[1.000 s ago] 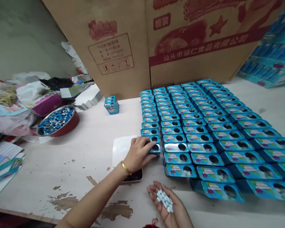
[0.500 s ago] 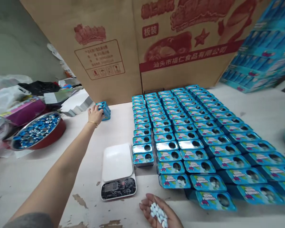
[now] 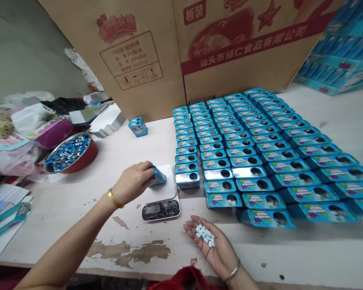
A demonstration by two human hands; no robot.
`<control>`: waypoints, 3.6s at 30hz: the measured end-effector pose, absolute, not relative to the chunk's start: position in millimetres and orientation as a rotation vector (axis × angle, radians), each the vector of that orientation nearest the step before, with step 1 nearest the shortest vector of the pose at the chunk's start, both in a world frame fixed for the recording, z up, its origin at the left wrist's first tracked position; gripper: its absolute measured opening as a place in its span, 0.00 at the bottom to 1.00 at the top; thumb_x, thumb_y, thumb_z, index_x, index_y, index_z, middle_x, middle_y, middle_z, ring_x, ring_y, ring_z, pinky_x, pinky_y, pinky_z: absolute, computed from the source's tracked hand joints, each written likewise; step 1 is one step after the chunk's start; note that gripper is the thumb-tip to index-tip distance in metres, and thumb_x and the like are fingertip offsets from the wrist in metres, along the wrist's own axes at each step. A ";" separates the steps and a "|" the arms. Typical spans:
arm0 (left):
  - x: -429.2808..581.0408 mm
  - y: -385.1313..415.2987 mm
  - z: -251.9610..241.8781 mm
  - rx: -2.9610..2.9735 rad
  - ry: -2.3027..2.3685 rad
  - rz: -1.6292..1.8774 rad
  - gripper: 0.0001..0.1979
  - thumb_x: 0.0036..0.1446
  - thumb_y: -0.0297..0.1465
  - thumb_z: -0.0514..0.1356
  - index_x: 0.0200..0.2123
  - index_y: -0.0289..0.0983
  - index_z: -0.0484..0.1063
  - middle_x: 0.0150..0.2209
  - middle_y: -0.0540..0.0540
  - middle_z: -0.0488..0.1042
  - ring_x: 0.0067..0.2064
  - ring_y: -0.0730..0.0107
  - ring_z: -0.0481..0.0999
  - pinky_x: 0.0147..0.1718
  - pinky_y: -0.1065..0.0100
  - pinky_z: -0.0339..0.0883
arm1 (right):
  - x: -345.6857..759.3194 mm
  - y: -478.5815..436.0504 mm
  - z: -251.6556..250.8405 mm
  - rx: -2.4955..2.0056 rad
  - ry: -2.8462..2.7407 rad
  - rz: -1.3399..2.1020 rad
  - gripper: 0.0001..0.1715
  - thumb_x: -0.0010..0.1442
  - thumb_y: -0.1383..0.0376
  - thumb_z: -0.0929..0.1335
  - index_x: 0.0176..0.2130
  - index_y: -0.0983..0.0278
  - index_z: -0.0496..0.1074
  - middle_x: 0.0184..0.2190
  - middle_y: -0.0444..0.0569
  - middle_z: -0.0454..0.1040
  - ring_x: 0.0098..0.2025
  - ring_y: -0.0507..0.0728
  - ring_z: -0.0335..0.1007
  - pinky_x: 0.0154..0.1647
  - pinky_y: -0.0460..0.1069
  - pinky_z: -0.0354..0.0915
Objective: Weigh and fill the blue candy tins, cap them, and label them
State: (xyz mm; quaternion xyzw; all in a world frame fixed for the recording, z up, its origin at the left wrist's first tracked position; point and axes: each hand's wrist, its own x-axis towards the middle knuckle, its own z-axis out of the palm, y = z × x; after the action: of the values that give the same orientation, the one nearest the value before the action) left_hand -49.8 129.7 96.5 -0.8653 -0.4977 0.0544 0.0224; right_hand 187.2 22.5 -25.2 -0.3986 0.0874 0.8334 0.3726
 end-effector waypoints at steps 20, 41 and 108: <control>43.8 -6.3 4.2 -3.013 -1.693 -0.277 0.06 0.59 0.29 0.52 0.39 0.36 0.67 0.40 0.45 0.69 0.39 0.68 0.69 0.35 0.69 0.69 | 175.8 1.2 -19.2 -0.854 0.451 2.181 0.11 0.57 0.74 0.63 0.34 0.70 0.75 0.32 0.50 0.80 0.35 0.52 0.77 0.39 0.45 0.72; -14.5 37.4 22.9 -2.447 -1.774 -1.295 0.27 0.51 0.37 0.63 0.53 0.38 0.60 0.47 0.40 0.67 0.48 0.61 0.68 0.46 0.60 0.65 | 161.6 30.9 5.7 -0.953 0.374 2.195 0.16 0.61 0.72 0.59 0.38 0.72 0.74 0.37 0.58 0.79 0.41 0.57 0.76 0.42 0.50 0.73; -127.8 135.8 -32.8 -2.563 -2.763 -1.668 0.37 0.59 0.55 0.38 0.53 0.32 0.66 0.48 0.39 0.74 0.52 0.57 0.70 0.52 0.59 0.62 | 159.4 21.0 -31.0 -1.177 0.166 2.117 0.11 0.52 0.77 0.65 0.37 0.73 0.73 0.30 0.57 0.79 0.33 0.56 0.77 0.37 0.47 0.75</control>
State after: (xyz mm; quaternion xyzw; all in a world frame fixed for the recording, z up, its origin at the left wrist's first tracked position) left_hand -127.8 135.8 -32.8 -0.5487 -0.5915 -0.3571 -0.4707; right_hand 159.4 21.0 -31.0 -0.4543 0.0641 0.8170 0.3493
